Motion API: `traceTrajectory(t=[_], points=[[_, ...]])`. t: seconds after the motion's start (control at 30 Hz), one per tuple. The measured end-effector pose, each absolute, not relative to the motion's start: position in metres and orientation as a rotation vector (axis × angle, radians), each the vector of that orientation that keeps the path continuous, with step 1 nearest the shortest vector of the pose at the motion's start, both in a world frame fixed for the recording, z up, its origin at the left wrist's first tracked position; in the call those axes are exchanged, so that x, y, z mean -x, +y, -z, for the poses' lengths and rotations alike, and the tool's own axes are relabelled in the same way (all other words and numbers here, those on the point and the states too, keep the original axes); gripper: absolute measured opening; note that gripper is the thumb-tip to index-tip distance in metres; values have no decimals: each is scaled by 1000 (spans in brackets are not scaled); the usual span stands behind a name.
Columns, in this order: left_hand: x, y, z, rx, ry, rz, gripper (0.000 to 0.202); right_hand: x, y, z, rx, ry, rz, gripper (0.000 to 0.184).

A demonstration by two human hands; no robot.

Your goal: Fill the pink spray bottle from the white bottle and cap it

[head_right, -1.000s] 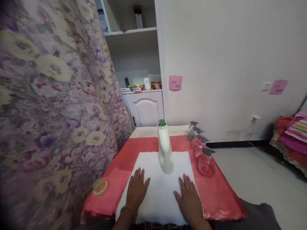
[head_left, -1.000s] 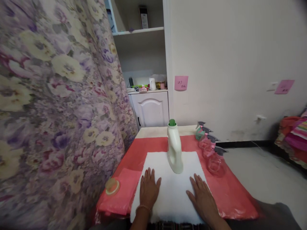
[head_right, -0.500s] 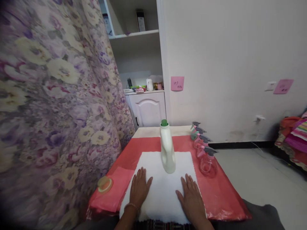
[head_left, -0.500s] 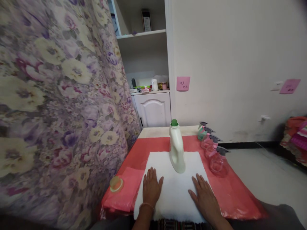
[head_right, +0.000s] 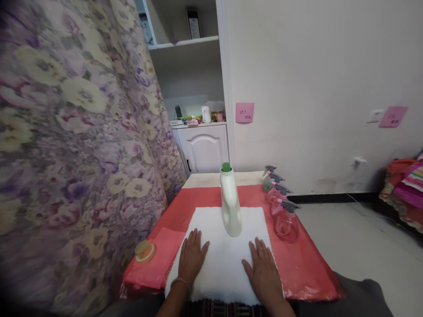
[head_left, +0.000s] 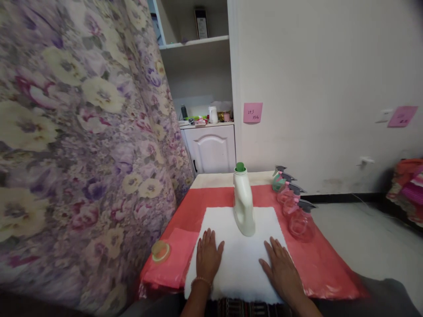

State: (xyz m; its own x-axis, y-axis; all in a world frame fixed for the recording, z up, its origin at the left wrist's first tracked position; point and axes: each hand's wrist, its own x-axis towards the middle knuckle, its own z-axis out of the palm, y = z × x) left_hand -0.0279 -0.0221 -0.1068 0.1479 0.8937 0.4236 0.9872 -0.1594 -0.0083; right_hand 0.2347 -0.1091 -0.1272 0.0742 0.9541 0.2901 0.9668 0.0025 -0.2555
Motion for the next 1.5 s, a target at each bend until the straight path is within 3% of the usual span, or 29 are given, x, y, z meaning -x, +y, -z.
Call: traceTrajectory(t=[1.07, 1.5], points=[[30, -20, 108, 2139, -1803, 459, 56, -233, -110, 119, 1997, -1898, 0, 66], [36, -28, 92, 2218, -1827, 348, 44, -234, -111, 118, 1985, -1888, -56, 65]])
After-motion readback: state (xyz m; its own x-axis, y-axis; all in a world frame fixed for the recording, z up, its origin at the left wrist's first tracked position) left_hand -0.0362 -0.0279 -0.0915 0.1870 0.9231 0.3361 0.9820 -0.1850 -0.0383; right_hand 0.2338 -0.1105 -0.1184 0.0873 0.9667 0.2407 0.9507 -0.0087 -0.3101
